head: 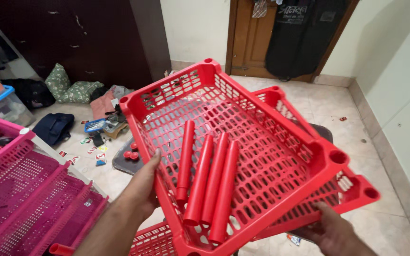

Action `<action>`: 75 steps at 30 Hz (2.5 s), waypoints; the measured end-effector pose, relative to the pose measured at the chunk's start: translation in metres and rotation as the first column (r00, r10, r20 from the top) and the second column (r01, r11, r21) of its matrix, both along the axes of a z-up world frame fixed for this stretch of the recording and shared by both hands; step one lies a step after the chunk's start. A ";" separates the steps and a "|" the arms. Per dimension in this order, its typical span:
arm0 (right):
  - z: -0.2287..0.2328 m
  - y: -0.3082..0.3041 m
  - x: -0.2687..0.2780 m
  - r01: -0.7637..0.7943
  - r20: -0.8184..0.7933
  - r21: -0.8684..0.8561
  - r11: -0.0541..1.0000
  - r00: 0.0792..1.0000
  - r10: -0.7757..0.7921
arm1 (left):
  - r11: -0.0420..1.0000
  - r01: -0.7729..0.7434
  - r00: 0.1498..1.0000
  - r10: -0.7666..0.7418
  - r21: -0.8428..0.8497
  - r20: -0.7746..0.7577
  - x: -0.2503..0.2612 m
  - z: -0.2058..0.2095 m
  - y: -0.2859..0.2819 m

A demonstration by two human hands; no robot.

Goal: The person assembles a red plastic basket by inserting cylindrical connectors into the basket frame. They handle the basket and connectors by hand, repeatedly inserting and adjusting the pieces to form the structure.

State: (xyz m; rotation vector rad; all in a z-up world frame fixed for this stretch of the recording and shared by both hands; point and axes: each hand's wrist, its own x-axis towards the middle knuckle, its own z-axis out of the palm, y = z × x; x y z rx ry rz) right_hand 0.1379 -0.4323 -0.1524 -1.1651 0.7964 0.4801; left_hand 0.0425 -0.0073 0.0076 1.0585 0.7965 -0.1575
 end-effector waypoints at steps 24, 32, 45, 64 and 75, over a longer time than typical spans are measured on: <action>0.122 0.050 -0.074 0.147 0.365 -0.005 0.989 0.921 -0.135 | 0.989 0.097 0.994 -0.091 0.114 -0.053 0.049 -0.020 -0.058; 0.142 0.023 -0.076 -0.093 0.663 0.369 0.925 0.723 -0.192 | 0.978 0.174 0.984 -0.166 0.119 -0.070 0.080 -0.028 -0.102; 0.144 0.018 -0.080 0.225 0.123 -0.123 0.966 0.970 -0.210 | 0.956 0.245 0.967 -0.230 0.161 -0.108 0.096 -0.023 -0.125; 0.128 0.009 -0.062 0.228 0.289 -0.061 0.972 0.936 -0.201 | 0.426 0.115 0.991 0.015 0.897 -0.134 0.057 -0.091 -0.075; 0.144 -0.049 -0.044 0.343 0.404 -0.123 0.931 0.874 -0.269 | 0.468 0.600 0.795 -0.260 0.649 -0.548 0.028 -0.122 -0.077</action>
